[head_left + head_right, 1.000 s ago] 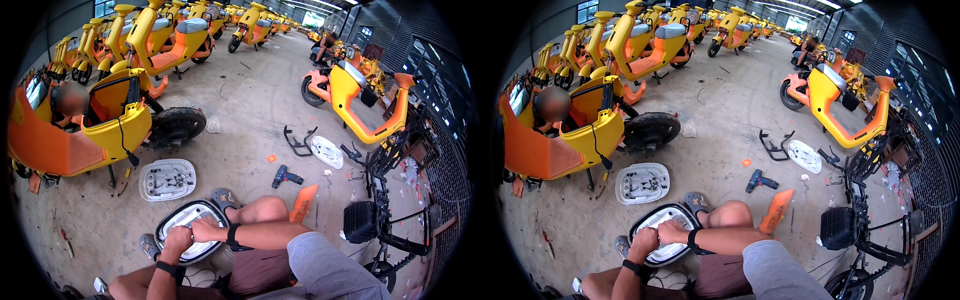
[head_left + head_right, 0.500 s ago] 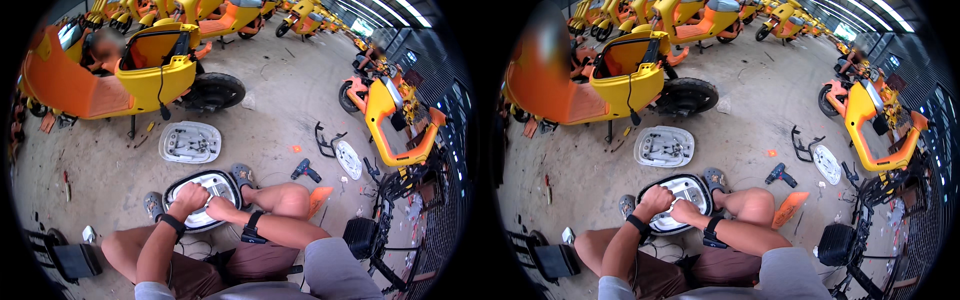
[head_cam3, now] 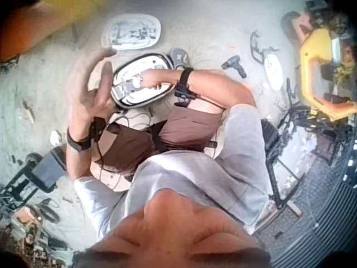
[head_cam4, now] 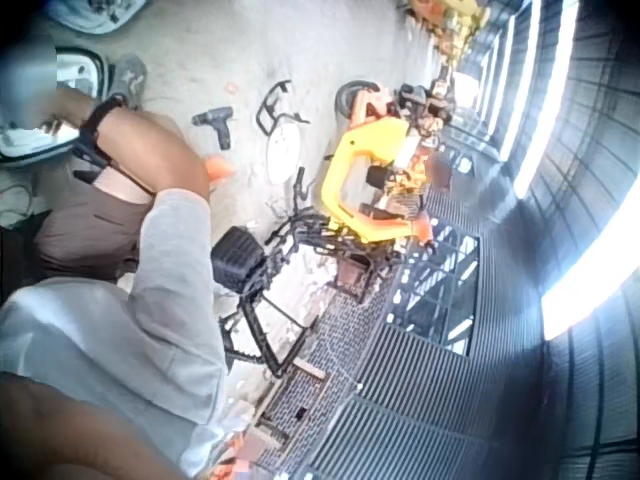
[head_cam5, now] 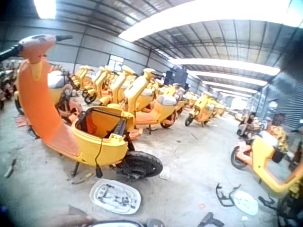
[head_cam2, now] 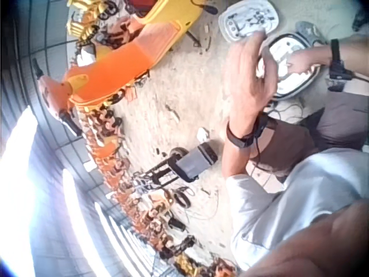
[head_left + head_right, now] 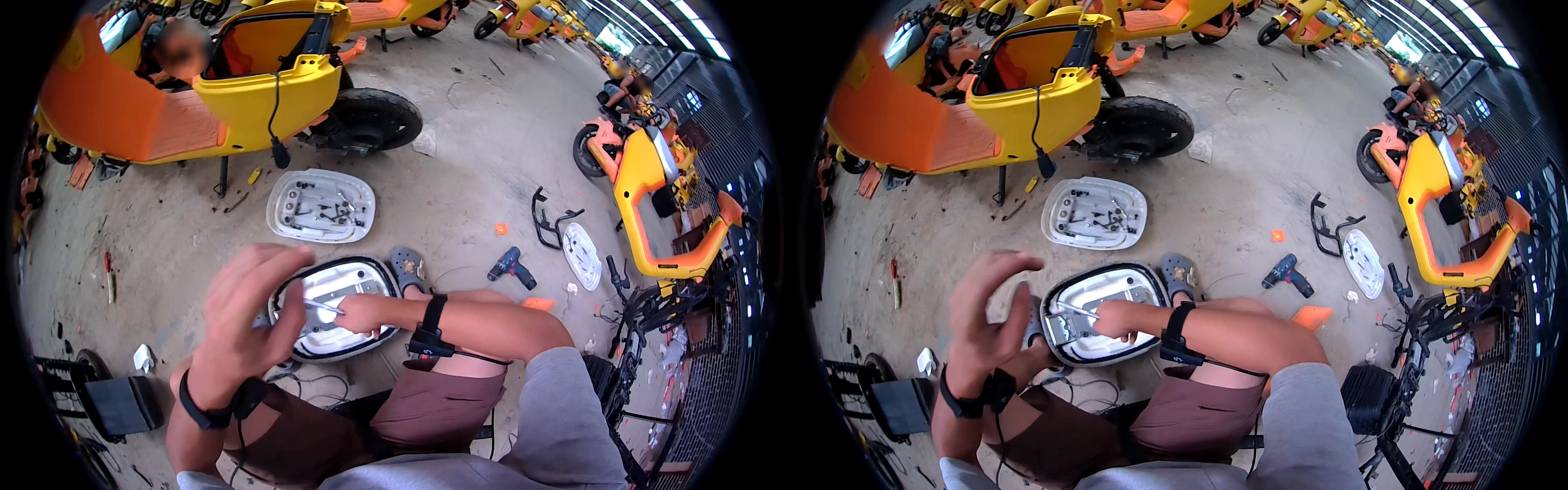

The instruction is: The person assembles a scooter headlight panel by placing a metal bracket into the plastic housing and tightening multiple screws with a screwdriver while holding the assembly on their lap.

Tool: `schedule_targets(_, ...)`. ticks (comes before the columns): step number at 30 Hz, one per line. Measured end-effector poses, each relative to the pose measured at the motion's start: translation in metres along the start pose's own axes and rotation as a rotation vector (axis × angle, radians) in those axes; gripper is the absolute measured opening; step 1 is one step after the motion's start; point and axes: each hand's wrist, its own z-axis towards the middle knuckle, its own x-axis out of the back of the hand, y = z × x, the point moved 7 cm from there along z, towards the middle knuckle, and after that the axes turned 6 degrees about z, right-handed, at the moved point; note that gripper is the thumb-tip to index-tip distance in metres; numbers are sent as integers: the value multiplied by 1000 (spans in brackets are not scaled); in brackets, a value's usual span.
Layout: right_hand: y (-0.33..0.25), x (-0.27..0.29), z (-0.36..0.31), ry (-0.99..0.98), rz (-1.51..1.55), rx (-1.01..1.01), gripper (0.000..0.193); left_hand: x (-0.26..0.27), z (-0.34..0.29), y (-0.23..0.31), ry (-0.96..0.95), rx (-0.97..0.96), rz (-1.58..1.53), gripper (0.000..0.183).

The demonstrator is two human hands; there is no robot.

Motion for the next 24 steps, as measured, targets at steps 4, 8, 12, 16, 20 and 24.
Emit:
schedule_targets(4, -43, -13, -19, -214, -470, 147, 37, 57, -40, 35, 516, 14, -199, 36)
schedule_targets(8, -31, -36, -2, -186, -531, 308, 33, 48, -41, 27, 232, -96, -467, 22)
schedule_targets(12, -43, -35, -10, -201, -575, 411, 59, 8, -20, 18, 126, -45, -465, 15)
schedule_targets(16, -54, -31, -13, -154, -525, 453, 73, -4, -14, 7, 196, -21, -549, 16)
schedule_targets(20, -60, -31, -18, -183, -505, 510, 80, -7, -4, 9, 36, -32, -581, 16)
schedule_targets(24, -64, -26, -21, -155, -530, 543, 85, -2, -4, 5, -74, -55, -491, 18)
